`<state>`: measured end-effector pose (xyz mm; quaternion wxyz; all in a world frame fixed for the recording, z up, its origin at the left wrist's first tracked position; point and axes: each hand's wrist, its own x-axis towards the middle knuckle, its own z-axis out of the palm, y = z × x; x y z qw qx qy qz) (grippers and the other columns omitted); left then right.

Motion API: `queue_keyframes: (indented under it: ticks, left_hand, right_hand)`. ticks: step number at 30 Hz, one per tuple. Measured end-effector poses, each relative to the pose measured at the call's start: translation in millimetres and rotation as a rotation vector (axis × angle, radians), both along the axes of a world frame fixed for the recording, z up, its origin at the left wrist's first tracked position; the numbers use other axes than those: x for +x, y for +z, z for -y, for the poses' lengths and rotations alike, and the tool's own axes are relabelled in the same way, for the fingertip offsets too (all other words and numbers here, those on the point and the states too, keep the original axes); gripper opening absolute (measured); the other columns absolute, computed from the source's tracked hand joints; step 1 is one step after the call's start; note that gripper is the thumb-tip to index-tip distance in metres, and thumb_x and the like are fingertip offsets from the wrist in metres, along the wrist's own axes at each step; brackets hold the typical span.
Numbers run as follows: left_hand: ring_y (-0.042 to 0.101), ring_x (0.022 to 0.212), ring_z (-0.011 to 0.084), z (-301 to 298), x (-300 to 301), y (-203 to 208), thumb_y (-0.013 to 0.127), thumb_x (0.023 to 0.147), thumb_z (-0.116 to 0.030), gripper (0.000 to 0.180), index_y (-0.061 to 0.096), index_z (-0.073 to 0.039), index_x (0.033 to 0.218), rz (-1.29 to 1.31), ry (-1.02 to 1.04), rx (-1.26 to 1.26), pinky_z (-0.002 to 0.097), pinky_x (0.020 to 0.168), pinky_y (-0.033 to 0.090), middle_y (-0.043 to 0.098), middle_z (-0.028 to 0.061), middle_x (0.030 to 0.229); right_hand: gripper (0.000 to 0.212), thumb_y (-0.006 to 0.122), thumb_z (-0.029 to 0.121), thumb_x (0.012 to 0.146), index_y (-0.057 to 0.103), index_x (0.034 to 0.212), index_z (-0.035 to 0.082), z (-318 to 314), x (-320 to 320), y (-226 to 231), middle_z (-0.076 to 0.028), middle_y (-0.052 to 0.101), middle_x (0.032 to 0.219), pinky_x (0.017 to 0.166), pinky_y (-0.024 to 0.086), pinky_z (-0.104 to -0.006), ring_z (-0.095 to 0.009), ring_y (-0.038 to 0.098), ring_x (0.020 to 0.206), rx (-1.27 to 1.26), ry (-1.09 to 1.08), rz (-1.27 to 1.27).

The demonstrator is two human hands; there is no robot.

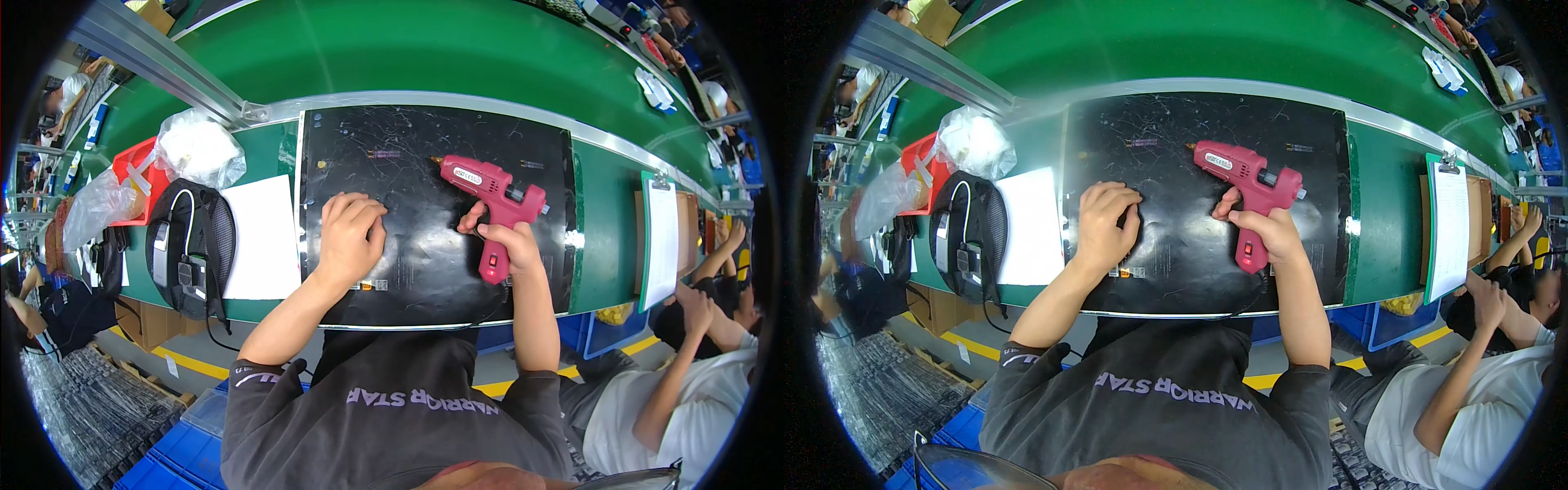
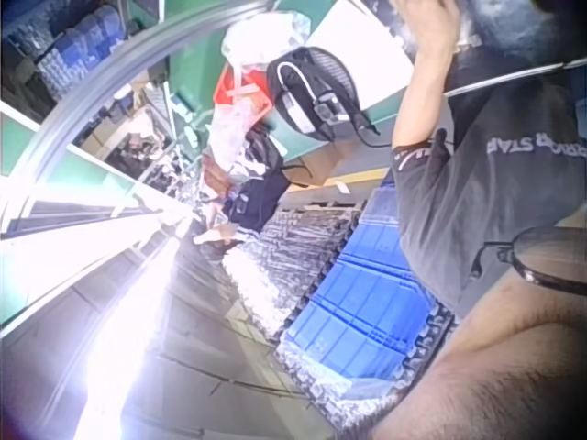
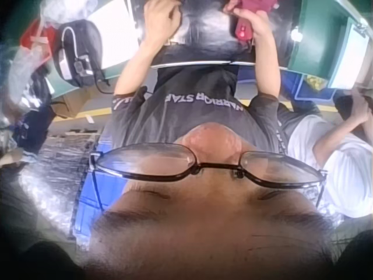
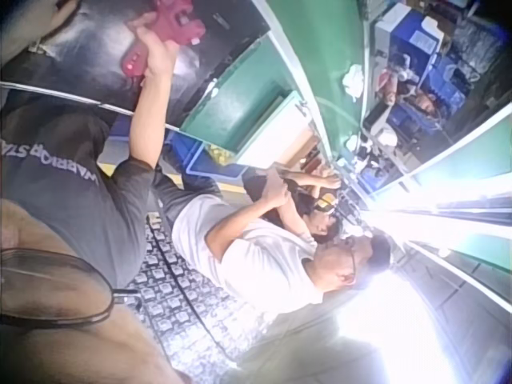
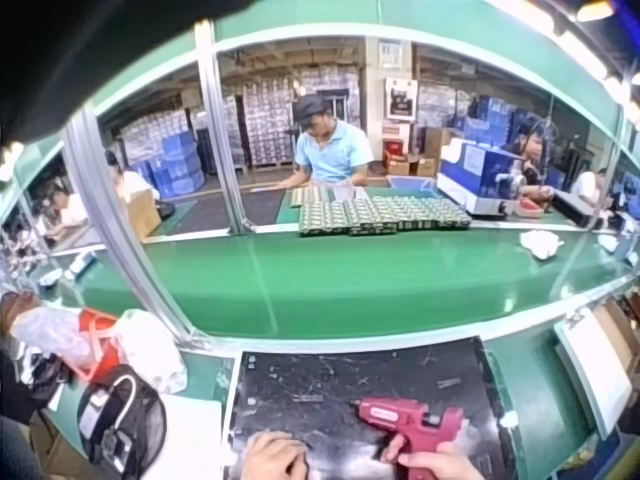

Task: The person applies hot glue into plastic casings using a glue gun and places the casings onto the conveyor belt.

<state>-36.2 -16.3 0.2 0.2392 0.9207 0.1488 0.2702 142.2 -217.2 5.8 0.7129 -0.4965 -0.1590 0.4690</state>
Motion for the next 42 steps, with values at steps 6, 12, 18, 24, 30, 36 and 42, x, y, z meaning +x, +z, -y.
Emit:
queue_keyframes:
  ticks: [6, 12, 18, 24, 30, 36, 42]
  left_hand:
    - [0.058, 0.103, 0.0274, -0.9, -0.7, -0.5, 0.062, 0.071, 0.002, 0.018, 0.068, -0.003, 0.088, -0.06, -0.035, 0.091, 0.0468, 0.099, 0.04, 0.068, 0.0059, 0.105]
    - [0.06, 0.101, 0.0279, -1.0, -0.2, 0.7, 0.062, 0.072, 0.004, 0.015, 0.069, -0.003, 0.083, -0.027, -0.064, 0.047, 0.0481, 0.097, 0.042, 0.07, 0.006, 0.097]
    - [0.058, 0.103, 0.0264, -2.5, -3.0, -2.7, 0.061, 0.071, 0.003, 0.017, 0.069, -0.003, 0.084, -0.032, -0.076, 0.02, 0.0468, 0.097, 0.041, 0.069, 0.0059, 0.099]
    - [0.058, 0.105, 0.0299, -0.2, 0.8, 3.7, 0.06, 0.073, 0.005, 0.016, 0.069, -0.002, 0.084, -0.035, -0.012, 0.05, 0.0487, 0.098, 0.041, 0.07, 0.0083, 0.102]
    - [0.059, 0.106, 0.0296, -2.9, -1.3, 0.1, 0.059, 0.073, 0.006, 0.018, 0.069, -0.001, 0.086, -0.058, -0.077, 0.037, 0.0491, 0.098, 0.042, 0.07, 0.0083, 0.103]
    - [0.06, 0.104, 0.0292, -1.7, -0.6, 2.5, 0.061, 0.072, 0.005, 0.017, 0.07, -0.002, 0.085, -0.04, -0.065, 0.047, 0.0487, 0.096, 0.043, 0.07, 0.0076, 0.1]
    - [0.061, 0.103, 0.029, -2.8, -3.4, -0.8, 0.061, 0.072, 0.006, 0.017, 0.069, -0.001, 0.085, -0.042, -0.087, 0.019, 0.0478, 0.096, 0.043, 0.07, 0.008, 0.1]
  right_hand:
    - [0.031, 0.064, 0.004, 0.074, 0.057, 0.103, -0.001, 1.1, 0.8, -2.4, -0.012, 0.063, 0.089, 0.089, 0.048, -0.0422, -0.029, 0.062, 0.092, -0.003, 0.009, -0.005]
    - [0.027, 0.059, -0.001, 0.074, 0.059, 0.101, -0.001, 0.7, 0.6, -1.6, -0.012, 0.064, 0.09, 0.088, 0.049, -0.0386, -0.025, 0.063, 0.091, 0.015, 0.006, -0.023]
    - [0.028, 0.059, -0.001, 0.074, 0.059, 0.101, -0.001, 0.2, -0.1, -0.4, -0.012, 0.064, 0.09, 0.087, 0.05, -0.0384, -0.025, 0.063, 0.091, 0.017, 0.006, -0.021]
    - [0.028, 0.059, 0.0, 0.074, 0.059, 0.102, -0.001, 0.4, -0.2, -0.6, -0.012, 0.064, 0.091, 0.088, 0.049, -0.039, -0.025, 0.063, 0.091, 0.019, 0.01, -0.022]
    - [0.029, 0.061, 0.001, 0.073, 0.058, 0.102, -0.001, 1.2, 0.2, -1.5, -0.012, 0.063, 0.09, 0.088, 0.049, -0.041, -0.027, 0.063, 0.092, 0.005, -0.002, -0.015]
    - [0.029, 0.061, 0.001, 0.073, 0.058, 0.102, -0.001, 1.0, 0.7, -1.2, -0.012, 0.063, 0.09, 0.088, 0.049, -0.0409, -0.027, 0.063, 0.092, -0.001, 0.0, -0.021]
    - [0.029, 0.059, 0.0, 0.074, 0.059, 0.103, -0.001, 1.7, 1.1, -2.3, -0.012, 0.064, 0.092, 0.088, 0.049, -0.0389, -0.025, 0.063, 0.092, 0.013, 0.016, -0.009]
